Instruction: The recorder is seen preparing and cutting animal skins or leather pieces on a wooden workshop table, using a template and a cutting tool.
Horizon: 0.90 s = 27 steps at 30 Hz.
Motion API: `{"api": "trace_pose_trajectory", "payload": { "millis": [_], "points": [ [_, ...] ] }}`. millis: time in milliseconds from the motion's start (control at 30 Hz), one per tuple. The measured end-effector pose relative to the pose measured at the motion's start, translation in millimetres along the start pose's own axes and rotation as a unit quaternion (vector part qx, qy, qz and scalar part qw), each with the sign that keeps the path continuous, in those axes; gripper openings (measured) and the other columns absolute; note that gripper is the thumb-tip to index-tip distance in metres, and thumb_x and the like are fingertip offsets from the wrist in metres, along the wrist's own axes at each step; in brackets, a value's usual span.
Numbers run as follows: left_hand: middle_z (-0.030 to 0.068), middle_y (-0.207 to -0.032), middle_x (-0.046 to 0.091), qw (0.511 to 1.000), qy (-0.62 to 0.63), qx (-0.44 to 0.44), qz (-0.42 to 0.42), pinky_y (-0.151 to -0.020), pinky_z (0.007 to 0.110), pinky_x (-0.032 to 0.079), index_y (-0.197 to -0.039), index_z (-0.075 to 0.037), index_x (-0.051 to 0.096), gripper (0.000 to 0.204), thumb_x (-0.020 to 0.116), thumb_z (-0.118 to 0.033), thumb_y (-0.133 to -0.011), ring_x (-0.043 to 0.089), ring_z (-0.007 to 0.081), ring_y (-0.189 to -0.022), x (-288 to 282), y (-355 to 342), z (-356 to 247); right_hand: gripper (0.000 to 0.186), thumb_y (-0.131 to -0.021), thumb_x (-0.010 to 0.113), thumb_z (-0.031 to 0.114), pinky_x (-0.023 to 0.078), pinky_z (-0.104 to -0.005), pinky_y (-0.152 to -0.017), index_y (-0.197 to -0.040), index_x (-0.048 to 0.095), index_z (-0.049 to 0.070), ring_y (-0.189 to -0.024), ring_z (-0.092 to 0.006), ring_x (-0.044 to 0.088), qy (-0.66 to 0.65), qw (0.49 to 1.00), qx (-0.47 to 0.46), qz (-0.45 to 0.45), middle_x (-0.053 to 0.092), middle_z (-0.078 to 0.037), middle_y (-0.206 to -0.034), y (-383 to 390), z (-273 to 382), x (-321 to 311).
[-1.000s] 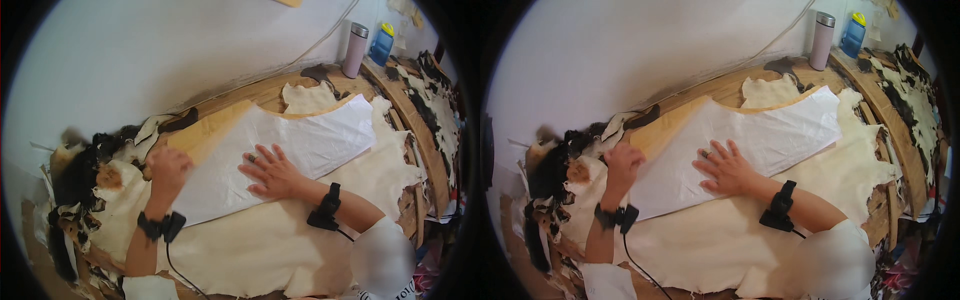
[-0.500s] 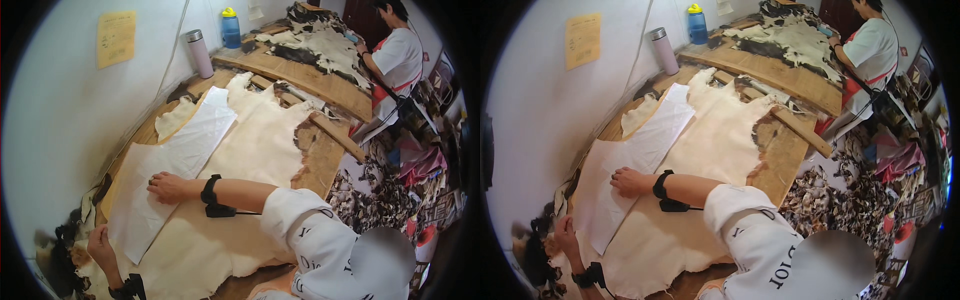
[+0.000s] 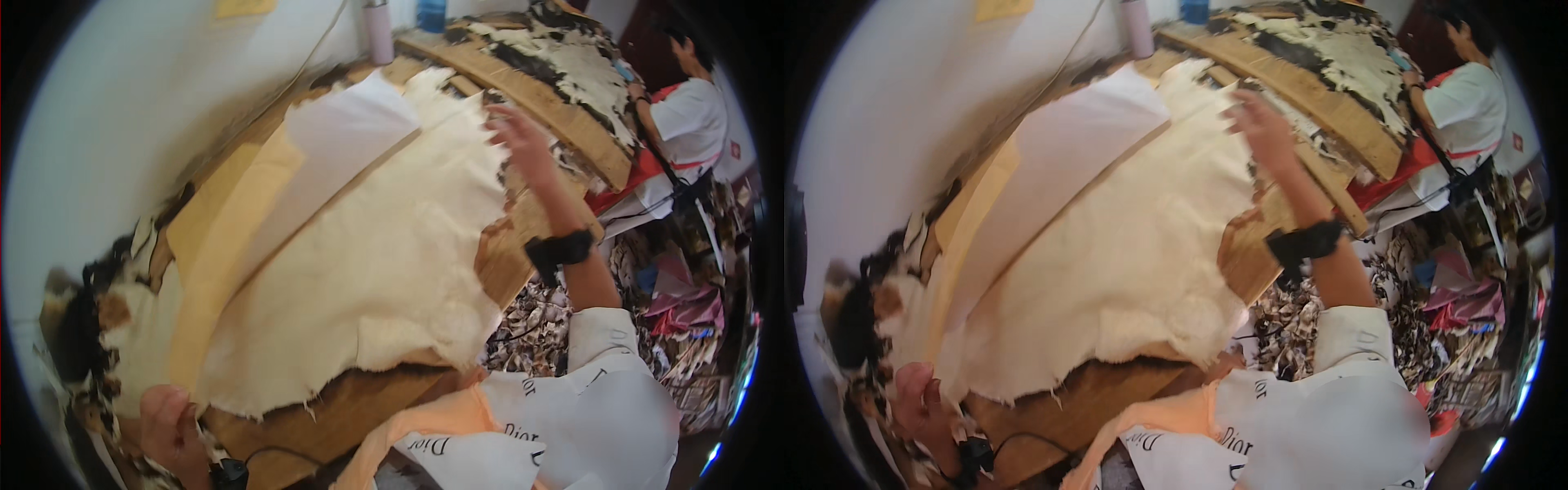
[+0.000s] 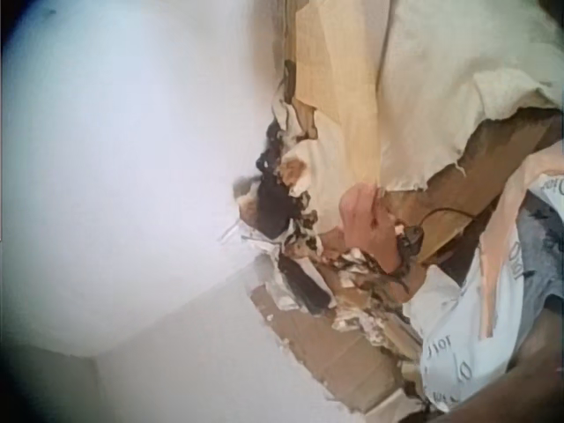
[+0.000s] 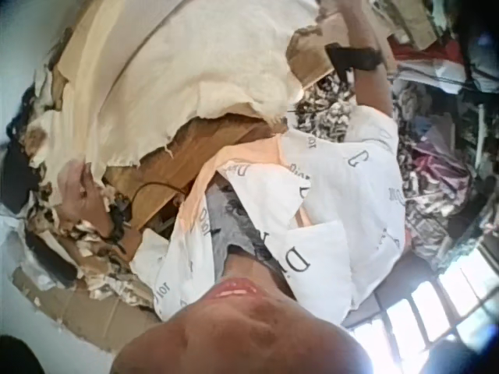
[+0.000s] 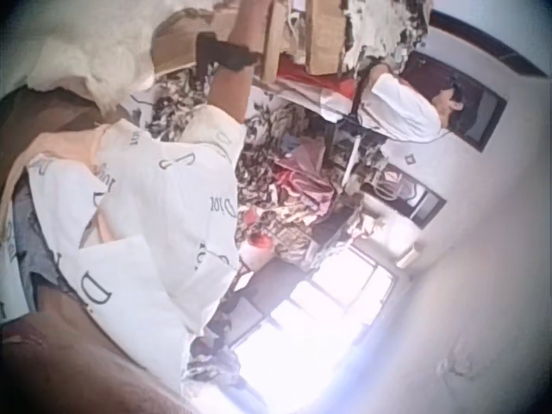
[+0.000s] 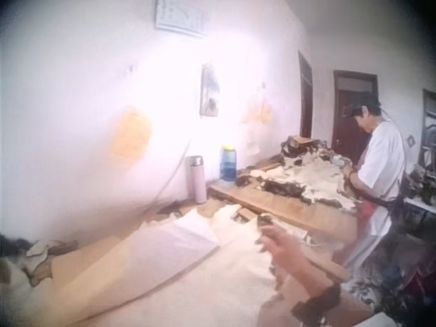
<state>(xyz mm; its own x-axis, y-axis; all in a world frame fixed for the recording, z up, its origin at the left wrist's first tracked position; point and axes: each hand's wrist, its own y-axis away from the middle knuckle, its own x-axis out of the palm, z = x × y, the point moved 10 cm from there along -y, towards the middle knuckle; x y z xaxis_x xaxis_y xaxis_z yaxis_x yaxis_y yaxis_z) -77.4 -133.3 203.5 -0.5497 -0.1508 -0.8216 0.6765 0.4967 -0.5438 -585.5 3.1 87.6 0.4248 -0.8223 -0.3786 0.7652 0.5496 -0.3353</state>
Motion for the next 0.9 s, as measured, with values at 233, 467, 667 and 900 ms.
{"api": "trace_pose_trajectory", "payload": {
  "millis": [233, 467, 667, 900],
  "points": [
    [0.0101, -0.077, 0.058, 0.99, 0.097, -0.038, 0.092, -0.067, 0.035, 0.045, -0.081, -0.003, 0.06, 0.023, 0.061, 0.004, -0.06, 0.055, 0.0279, -0.073, 44.7, 59.1, -33.3, 0.025, -0.087, 0.047, 0.014, 0.045, -0.021, -0.061, -0.11, 0.053, 0.003, -0.068, -0.0075, 0.055, -0.006, 0.993, -0.116, 0.003, 0.064, -0.005, -0.086, 14.1, 36.2, -30.8],
    [0.0049, -0.082, 0.059, 0.98, 0.099, -0.03, 0.171, -0.065, 0.033, 0.043, -0.082, -0.007, 0.061, 0.025, 0.066, -0.002, -0.058, 0.056, 0.0241, -0.078, 60.7, 93.6, -36.1, 0.03, -0.084, 0.051, 0.01, 0.044, -0.0255, -0.078, -0.114, 0.051, 0.007, -0.089, -0.0145, 0.058, 0.156, 0.94, -0.202, 0.226, 0.061, -0.007, -0.098, 19.5, 110.6, 119.4],
    [0.0091, -0.093, 0.059, 0.946, 0.16, -0.038, 0.279, -0.073, 0.037, 0.044, -0.09, -0.006, 0.06, 0.032, 0.071, -0.018, -0.063, 0.055, 0.0277, -0.084, 72.8, 89.0, -7.1, 0.04, -0.078, 0.053, 0.031, 0.04, -0.0427, -0.082, -0.115, 0.051, 0.016, -0.1, -0.0272, 0.049, 0.239, 0.819, -0.335, 0.4, 0.054, -0.01, -0.106, 49.4, 75.0, 257.4],
    [0.0014, -0.068, 0.058, 0.907, 0.195, -0.311, 0.204, -0.059, 0.021, 0.04, -0.088, -0.001, 0.063, 0.027, 0.052, -0.026, -0.084, 0.049, 0.0049, -0.066, 107.6, -16.1, 180.1, 0.054, -0.084, 0.036, 0.042, 0.011, -0.0495, -0.102, -0.131, 0.032, 0.015, -0.127, -0.0336, 0.019, 0.356, 0.795, -0.291, 0.395, 0.029, -0.012, -0.135, 83.1, 25.2, 270.1]
  ]
}}
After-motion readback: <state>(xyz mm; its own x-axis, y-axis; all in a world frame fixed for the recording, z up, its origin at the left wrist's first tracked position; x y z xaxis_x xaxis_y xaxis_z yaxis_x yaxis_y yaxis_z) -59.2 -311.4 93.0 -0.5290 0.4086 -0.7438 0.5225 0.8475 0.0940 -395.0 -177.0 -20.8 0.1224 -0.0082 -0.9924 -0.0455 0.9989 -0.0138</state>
